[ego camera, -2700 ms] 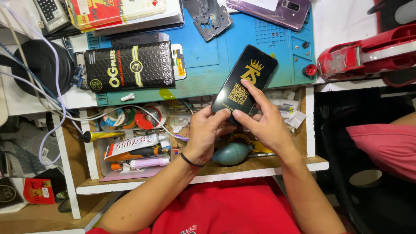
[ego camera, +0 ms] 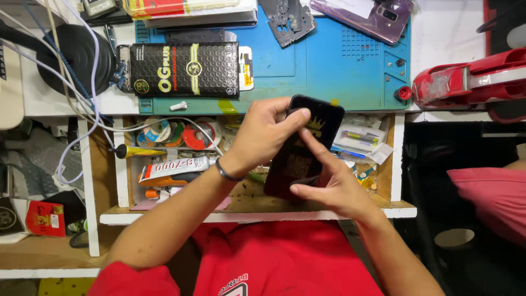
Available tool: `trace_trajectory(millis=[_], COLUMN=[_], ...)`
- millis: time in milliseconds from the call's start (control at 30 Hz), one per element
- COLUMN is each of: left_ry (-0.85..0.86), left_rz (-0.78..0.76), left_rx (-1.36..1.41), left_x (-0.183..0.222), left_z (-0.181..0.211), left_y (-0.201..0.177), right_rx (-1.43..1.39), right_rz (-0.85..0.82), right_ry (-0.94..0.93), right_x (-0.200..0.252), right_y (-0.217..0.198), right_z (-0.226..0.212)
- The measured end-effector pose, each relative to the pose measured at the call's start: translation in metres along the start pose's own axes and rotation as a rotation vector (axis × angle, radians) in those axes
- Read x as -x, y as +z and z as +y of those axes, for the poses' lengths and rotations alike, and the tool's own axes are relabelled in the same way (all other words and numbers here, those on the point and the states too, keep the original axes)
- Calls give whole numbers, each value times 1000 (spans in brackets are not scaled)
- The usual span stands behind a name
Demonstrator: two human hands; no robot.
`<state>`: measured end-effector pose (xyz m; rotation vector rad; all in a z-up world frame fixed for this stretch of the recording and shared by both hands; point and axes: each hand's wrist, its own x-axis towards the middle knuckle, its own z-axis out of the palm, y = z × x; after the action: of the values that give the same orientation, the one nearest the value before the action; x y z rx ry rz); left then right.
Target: The person prepares a phone screen for installation by applying adhesive and wiping the device with a cloth.
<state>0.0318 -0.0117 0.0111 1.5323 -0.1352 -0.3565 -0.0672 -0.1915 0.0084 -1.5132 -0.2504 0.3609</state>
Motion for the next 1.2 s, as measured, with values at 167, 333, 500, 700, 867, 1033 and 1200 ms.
trace_trajectory(millis=[167,333,500,700,867,1033,1200], left_ry=[-270,-472,-477,-460,-404,-394,-408], left_rz=[-168,-156,-49,4,5,-17,-36], left_rx=[179,121,139,233,356,365,330], left_x=[-53,-34,-18,6,20,27,27], left_z=[6,116,111,77,45,35,30], left_y=[6,1,-21,-43,-54,-54,-55], right_rx=[-316,-516,-616,-516,-538,-519,-515], right_rz=[182,287,344,457,558,576,538], right_ry=[138,166,144,228,262,266,281], right_x=[-21,-29,-32,-40,-47,-50,-49], right_y=[-5,-5,-16,-21,-18,-16,-11], right_z=[-27,-66,-75,-73,-73,-70,-67])
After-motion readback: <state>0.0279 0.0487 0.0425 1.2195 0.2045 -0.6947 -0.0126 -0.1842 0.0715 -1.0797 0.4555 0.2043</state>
